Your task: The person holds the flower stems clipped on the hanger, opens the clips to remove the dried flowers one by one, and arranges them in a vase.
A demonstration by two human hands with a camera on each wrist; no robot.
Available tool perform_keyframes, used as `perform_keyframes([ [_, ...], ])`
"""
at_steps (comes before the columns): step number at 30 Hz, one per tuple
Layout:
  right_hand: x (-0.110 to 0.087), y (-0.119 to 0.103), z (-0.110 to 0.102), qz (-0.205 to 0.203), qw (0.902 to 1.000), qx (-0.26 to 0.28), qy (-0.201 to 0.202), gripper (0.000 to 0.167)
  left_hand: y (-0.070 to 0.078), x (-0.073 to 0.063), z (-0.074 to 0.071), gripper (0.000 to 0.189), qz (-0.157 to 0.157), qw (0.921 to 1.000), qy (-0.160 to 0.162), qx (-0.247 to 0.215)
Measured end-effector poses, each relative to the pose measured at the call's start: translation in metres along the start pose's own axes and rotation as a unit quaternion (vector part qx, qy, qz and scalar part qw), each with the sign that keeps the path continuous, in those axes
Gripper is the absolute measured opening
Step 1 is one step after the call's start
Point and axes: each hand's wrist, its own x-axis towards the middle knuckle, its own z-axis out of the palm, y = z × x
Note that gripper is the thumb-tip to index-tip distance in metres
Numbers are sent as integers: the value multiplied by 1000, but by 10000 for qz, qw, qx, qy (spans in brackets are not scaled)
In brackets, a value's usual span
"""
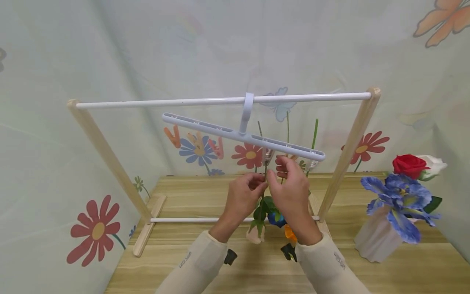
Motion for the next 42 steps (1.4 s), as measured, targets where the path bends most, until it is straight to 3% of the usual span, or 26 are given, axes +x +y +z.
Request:
perform_keyframes([
  [9, 7, -6, 19, 310, 9972, 340, 591, 33, 3, -1, -1, 11, 122, 9998, -10, 127],
  [17, 13, -6, 28, 507, 9931, 638, 842, 35, 3, -2, -2, 12, -23, 9999, -81, 79],
  [27, 16, -6, 33, 660, 9921, 428, 978, 36, 4, -3, -1, 10, 141, 9999, -3, 73],
  [42, 18, -4, 35, 293, 9912, 373, 1239, 28, 6, -3, -3, 13, -28, 9999, -124, 97],
])
